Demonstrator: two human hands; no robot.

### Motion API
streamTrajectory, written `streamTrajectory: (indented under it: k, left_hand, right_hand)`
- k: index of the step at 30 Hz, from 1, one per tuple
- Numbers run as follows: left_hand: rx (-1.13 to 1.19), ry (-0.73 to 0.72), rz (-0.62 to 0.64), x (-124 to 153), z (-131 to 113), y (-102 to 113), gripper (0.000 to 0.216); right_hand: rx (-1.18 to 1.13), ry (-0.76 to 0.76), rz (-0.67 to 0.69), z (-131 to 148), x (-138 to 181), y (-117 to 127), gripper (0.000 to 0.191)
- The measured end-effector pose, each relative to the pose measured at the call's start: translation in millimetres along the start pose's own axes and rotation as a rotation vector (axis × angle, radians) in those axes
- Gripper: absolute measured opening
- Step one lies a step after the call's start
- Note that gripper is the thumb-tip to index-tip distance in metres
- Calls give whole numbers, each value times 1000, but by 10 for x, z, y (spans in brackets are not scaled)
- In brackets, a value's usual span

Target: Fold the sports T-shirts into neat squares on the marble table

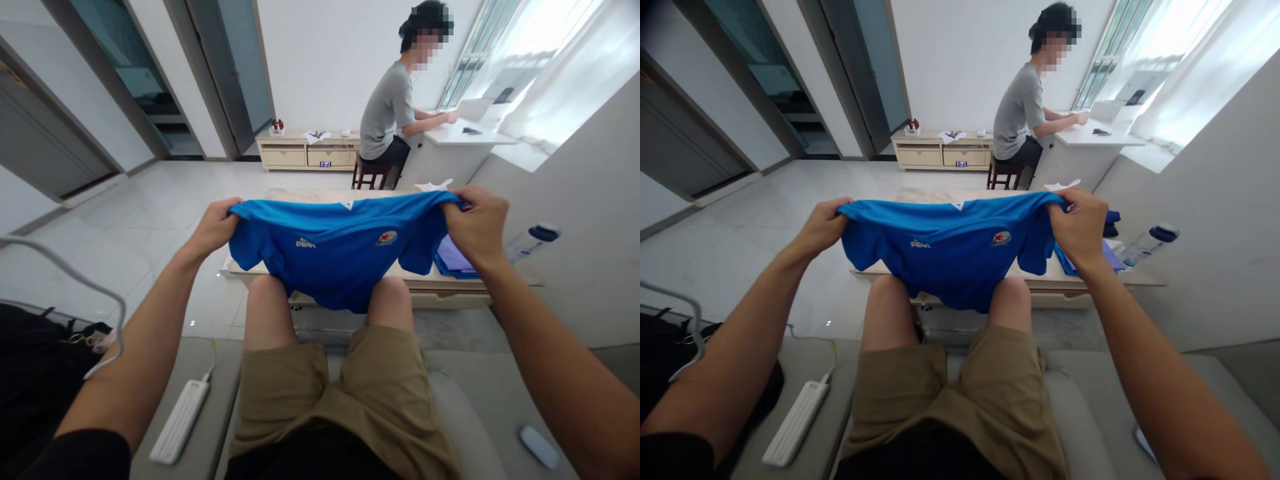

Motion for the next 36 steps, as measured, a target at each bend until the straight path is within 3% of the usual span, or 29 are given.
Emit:
streamTrajectory:
  k: [3,5,7,10,13,15,19,21,24,29,34,36]
  left_hand:
    - [62,51,93,10,86,-298,20]
    - [40,102,136,65,186,-529,19]
    - [7,127,118,62,251,-610,19]
    - [-22,108,18,-95,224,-383,18]
    - [-34,3,-254,-248,71,101,16]
    - [-20,-65,-344,-222,3,247,23]
    - [-43,19,-68,80,184,-136,31]
    - [-81,95,-45,274,332,-268,31]
    - [-135,115,-92,404,401,-223,33]
    - [-206,47,-119,398,283,39,37]
    - [-331,134,70,635,546,-143,42]
    - [-404,174,105,704,647,-181,43]
  right_hand:
    - [-10,-180,-111,-101,218,-161,51]
    - [6,-279,-10,-287,440,-451,56]
    - [22,-356,74,-495,546,-673,58]
    - [44,-333,47,-638,303,-661,58]
    - [51,-174,-39,-544,-117,-388,57]
    - [41,-96,-76,-478,-212,-241,57]
    - [50,-55,84,-561,191,-378,58]
    - [80,-65,196,-676,465,-529,57]
    - [119,-45,273,-753,598,-581,54]
    - [94,18,398,-645,354,-408,43]
    - [113,110,755,-762,640,-559,14]
    - [143,124,777,-851,724,-580,22]
Point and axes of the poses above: each hand's wrist, its own x-axis away from the middle knuckle, its own y-axis out of the back of the hand, z = x × y, the point moved 7 cm from there along -x, towards the middle knuckle, and after that the axes turned 6 degrees about -y, right-handed, at the moved point
